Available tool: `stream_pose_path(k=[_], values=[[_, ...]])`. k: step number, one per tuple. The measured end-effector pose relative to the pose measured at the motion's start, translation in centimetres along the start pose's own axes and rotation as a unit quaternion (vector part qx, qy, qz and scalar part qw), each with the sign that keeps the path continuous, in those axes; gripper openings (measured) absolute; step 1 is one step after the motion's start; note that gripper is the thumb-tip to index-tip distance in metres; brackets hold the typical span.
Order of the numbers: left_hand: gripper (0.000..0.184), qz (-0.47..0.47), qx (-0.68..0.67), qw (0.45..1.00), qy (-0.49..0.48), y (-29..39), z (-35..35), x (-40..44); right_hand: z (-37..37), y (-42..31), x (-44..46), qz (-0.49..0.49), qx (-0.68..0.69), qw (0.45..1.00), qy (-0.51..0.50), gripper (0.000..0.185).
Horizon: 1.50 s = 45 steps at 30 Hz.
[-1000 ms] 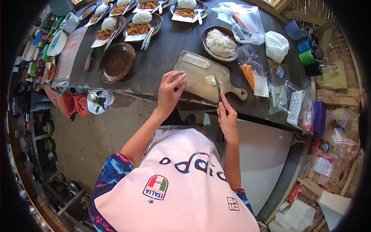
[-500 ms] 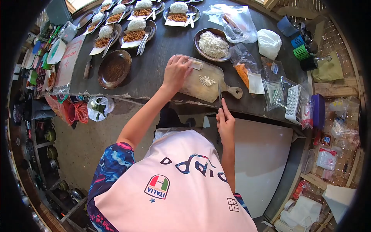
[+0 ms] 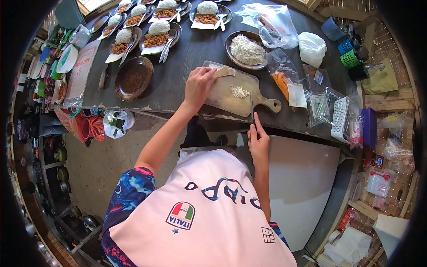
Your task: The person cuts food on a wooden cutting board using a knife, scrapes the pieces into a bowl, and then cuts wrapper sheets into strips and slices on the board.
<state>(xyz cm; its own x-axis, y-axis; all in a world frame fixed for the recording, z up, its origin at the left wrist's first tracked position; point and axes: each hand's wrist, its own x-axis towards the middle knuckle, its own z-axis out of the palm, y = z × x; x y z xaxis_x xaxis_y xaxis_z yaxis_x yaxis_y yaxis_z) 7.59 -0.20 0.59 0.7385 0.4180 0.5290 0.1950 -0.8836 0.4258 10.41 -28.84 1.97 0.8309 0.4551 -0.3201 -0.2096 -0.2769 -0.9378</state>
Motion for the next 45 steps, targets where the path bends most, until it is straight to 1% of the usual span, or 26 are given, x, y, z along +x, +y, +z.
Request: stream_pose_path(k=[4,7,10,13,16,18,19,20,24,27,30,33,36,39,42,45], values=[[0.031,0.017,-0.030,0.999,0.005,-0.3,0.2,-0.2,0.0,0.0,0.0,0.003,0.001,1.000,-0.001,0.049],[0.030,-0.008,-0.107,0.994,0.000,-0.1,0.4,-0.5,0.0,0.1,0.0,-0.005,-0.007,1.000,-0.001,0.049],[0.026,-0.018,-0.136,0.990,0.028,0.5,-0.2,-0.5,-0.1,0.8,0.2,-0.029,-0.027,0.999,0.004,0.049],[0.023,-0.131,-0.265,0.951,-0.088,1.5,-2.9,-1.5,0.1,0.9,-0.3,-0.034,-0.054,0.998,0.002,0.048],[0.026,-0.186,-0.261,0.935,-0.150,1.4,-4.4,-3.4,0.7,-0.5,-1.1,-0.051,-0.100,0.993,-0.018,0.048],[0.028,-0.094,-0.158,0.978,-0.094,2.4,-4.6,-4.2,1.6,-0.6,-1.1,-0.076,-0.147,0.986,-0.030,0.048],[0.029,-0.048,-0.105,0.991,-0.064,2.8,-4.5,-4.5,2.1,-0.5,-1.0,-0.092,-0.174,0.980,-0.032,0.047],[0.030,-0.014,-0.095,0.993,-0.068,2.6,-3.7,-4.9,2.5,-0.6,-1.1,-0.090,-0.193,0.976,-0.039,0.047],[0.028,-0.018,-0.100,0.990,-0.094,3.5,-2.0,-5.5,3.5,-1.9,-0.6,-0.127,-0.234,0.963,-0.049,0.048],[0.034,0.036,-0.003,0.991,-0.130,4.1,-2.1,-5.5,3.9,-2.1,-0.2,-0.167,-0.282,0.944,-0.050,0.049],[0.039,0.061,0.040,0.989,-0.130,4.1,-1.9,-5.6,4.4,-1.9,-0.1,-0.167,-0.375,0.911,-0.039,0.049],[0.041,0.079,0.054,0.988,-0.125,4.2,-1.9,-5.8,4.6,-1.8,-0.2,-0.170,-0.404,0.898,-0.031,0.049],[0.041,0.086,0.061,0.984,-0.144,4.6,-1.9,-6.1,4.8,-1.9,-0.8,-0.156,-0.425,0.891,-0.036,0.052],[0.044,0.095,0.083,0.982,-0.138,4.9,-1.8,-6.6,4.6,-1.7,-1.3,-0.154,-0.463,0.872,-0.033,0.056],[0.046,0.091,0.080,0.983,-0.138,5.0,-1.9,-6.8,4.5,-2.1,-1.6,-0.163,-0.472,0.866,-0.024,0.060],[0.048,0.089,0.089,0.981,-0.146,5.2,-1.9,-6.9,4.6,-3.0,-1.9,-0.150,-0.504,0.850,-0.026,0.062]])
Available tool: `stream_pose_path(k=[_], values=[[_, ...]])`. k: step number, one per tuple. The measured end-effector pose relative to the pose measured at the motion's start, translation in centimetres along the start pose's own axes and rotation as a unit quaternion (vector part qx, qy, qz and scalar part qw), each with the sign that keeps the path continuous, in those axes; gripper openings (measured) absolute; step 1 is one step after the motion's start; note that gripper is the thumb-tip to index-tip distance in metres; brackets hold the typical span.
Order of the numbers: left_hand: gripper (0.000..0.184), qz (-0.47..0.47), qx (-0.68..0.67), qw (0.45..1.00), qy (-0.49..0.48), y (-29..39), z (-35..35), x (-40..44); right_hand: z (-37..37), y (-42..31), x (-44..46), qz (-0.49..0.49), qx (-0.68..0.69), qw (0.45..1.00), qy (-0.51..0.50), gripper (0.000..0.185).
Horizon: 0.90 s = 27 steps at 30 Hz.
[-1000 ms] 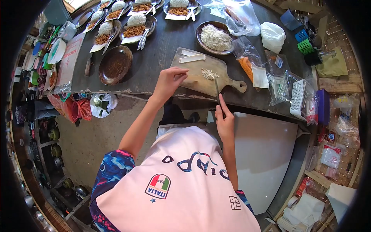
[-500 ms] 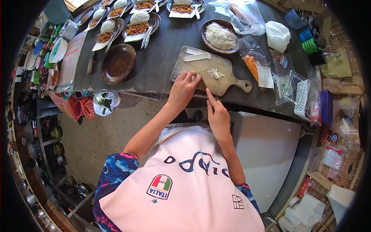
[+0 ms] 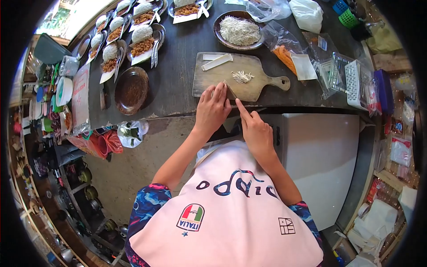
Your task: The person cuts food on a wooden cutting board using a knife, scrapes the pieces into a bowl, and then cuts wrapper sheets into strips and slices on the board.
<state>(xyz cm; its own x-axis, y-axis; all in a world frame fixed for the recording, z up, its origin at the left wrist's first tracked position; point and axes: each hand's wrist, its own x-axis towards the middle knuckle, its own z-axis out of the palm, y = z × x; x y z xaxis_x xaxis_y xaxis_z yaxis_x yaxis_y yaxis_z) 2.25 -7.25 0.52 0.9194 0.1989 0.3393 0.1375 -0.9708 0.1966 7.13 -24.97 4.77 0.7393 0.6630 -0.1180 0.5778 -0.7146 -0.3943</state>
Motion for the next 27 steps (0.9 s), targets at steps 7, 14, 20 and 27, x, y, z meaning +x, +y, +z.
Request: stream_pose_path(k=[7,14,20,27], values=[[0.056,-0.014,-0.020,1.000,-0.009,0.2,0.3,-0.4,0.2,-0.5,0.0,0.011,-0.024,1.000,0.001,0.066],[0.059,-0.008,-0.008,1.000,-0.029,0.2,0.4,-0.6,0.7,-0.2,0.2,-0.014,-0.062,0.998,0.013,0.068],[0.061,-0.007,-0.001,1.000,-0.029,0.2,0.6,-0.7,0.4,0.5,0.9,-0.033,-0.069,0.997,-0.008,0.077],[0.063,0.001,0.005,0.999,-0.035,0.1,0.8,-0.7,0.4,0.9,1.5,-0.041,-0.080,0.996,-0.022,0.084]])
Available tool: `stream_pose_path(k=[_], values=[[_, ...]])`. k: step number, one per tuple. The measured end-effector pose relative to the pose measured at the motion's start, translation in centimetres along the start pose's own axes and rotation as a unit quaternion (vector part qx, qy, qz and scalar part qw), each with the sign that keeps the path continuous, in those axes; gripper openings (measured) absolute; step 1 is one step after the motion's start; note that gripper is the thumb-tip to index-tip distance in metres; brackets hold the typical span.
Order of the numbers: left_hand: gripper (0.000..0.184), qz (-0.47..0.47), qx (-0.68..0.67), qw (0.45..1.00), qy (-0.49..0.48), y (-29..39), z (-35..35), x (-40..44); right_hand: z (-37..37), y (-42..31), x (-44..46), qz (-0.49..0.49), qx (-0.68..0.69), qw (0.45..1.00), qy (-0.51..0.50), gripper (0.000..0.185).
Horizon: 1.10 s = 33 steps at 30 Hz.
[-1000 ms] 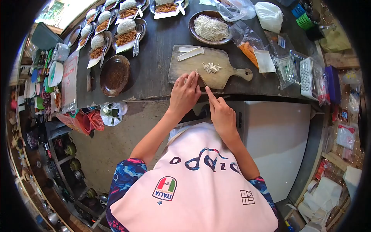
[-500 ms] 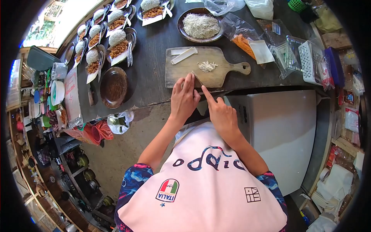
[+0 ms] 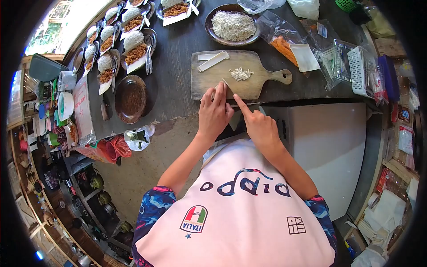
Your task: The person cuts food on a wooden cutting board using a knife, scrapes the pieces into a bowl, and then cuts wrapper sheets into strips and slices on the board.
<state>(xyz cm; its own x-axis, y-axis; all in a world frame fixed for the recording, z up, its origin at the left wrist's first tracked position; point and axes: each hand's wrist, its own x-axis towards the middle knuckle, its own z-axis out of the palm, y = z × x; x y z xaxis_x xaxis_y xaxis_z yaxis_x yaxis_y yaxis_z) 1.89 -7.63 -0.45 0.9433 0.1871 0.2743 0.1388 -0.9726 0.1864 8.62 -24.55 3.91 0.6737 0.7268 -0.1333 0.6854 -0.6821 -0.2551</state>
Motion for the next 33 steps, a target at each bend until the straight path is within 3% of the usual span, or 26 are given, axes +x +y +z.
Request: stream_pose_path(k=[12,21,33], values=[[0.064,-0.002,0.033,0.999,0.007,0.9,0.0,-0.1,0.9,-0.9,0.7,0.019,-0.007,1.000,0.019,0.076],[0.064,0.002,0.064,0.998,-0.005,1.0,0.1,-0.1,0.6,-0.7,-1.6,0.027,-0.026,0.999,0.023,0.087],[0.069,-0.015,0.038,0.999,-0.012,1.3,0.1,-0.2,0.4,-0.8,-2.7,0.043,0.002,0.999,0.024,0.087]])
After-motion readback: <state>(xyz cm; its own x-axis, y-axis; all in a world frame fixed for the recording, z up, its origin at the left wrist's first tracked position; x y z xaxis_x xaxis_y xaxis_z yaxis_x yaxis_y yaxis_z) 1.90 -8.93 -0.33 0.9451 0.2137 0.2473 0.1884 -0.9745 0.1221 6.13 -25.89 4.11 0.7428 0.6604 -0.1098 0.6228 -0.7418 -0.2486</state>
